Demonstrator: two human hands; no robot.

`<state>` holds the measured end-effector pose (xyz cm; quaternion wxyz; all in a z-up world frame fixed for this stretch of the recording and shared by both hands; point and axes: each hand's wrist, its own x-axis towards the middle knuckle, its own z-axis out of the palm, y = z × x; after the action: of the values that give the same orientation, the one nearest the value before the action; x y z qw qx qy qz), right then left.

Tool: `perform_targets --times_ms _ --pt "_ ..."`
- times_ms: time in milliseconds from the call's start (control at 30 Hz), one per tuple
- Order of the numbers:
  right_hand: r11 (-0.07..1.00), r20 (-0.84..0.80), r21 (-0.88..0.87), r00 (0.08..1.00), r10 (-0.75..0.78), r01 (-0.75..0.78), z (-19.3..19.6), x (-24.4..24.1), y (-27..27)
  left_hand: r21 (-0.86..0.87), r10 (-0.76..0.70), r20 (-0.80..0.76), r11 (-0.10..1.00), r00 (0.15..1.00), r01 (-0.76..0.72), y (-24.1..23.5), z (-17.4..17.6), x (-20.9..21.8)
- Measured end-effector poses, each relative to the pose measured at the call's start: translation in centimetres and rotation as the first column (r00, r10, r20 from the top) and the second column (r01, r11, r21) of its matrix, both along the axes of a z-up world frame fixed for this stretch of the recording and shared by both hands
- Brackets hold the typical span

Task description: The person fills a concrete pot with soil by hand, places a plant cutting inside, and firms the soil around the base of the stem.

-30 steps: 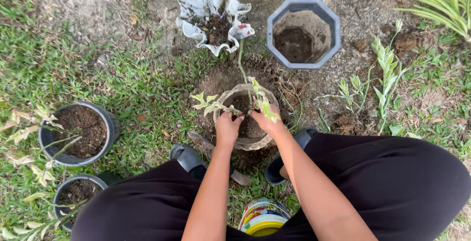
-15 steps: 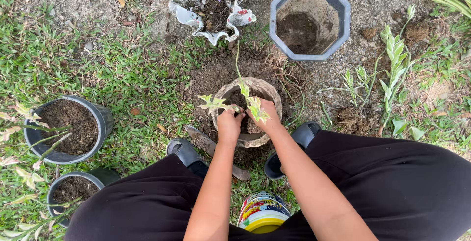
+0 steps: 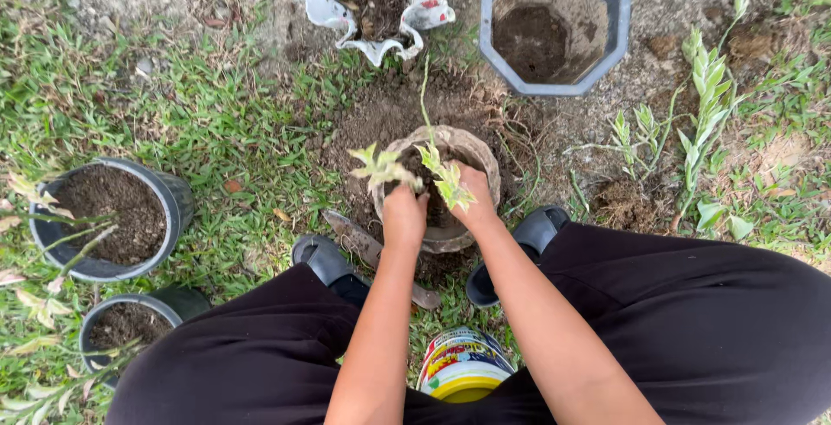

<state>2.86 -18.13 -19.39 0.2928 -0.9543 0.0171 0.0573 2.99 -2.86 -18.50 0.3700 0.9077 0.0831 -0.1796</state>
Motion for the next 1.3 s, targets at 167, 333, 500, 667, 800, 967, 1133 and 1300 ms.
perform_targets --times_ms 167,333,500,667,800,967,1133,1300 --pt "0.847 -0.346 0.341 0.892 -0.29 0.408 0.7 0.1 0.5 -0.012 0.021 -0.031 1.0 0.999 -0.022 1.9 0.3 1.5" --pt "0.998 -0.022 0.069 1.0 -0.013 0.014 -0.9 0.1 0.9 -0.103 0.074 0.036 0.992 0.997 -0.07 1.5 1.8 1.0" --pt "0.983 -0.101 0.166 0.99 0.097 -0.079 -0.5 0.4 0.5 -0.125 -0.051 -0.197 0.992 0.979 0.027 0.9 2.8 0.7" --pt "0.979 -0.102 0.186 0.99 0.099 -0.079 -0.5 0.3 0.2 -0.246 -0.173 0.267 0.939 0.948 0.241 1.1 -3.0 0.4" --pt "0.779 -0.375 0.582 0.927 0.003 0.233 -2.0 0.5 0.0 -0.202 -0.178 -0.056 0.966 0.982 0.164 1.6 -2.8 1.0" --pt "0.992 -0.19 0.104 0.978 0.084 -0.065 -0.5 0.9 -0.3 -0.252 -0.107 -0.057 0.964 0.993 0.09 1.3 0.6 1.0" --pt "0.948 -0.342 0.317 0.935 0.098 0.017 1.9 1.4 -0.7 -0.067 -0.183 -0.042 0.981 0.982 0.18 0.9 1.7 1.5" --pt "0.99 -0.059 0.105 0.993 0.102 -0.095 0.8 1.5 -0.6 -0.128 0.101 0.028 0.987 0.994 -0.097 1.2 1.8 1.5"
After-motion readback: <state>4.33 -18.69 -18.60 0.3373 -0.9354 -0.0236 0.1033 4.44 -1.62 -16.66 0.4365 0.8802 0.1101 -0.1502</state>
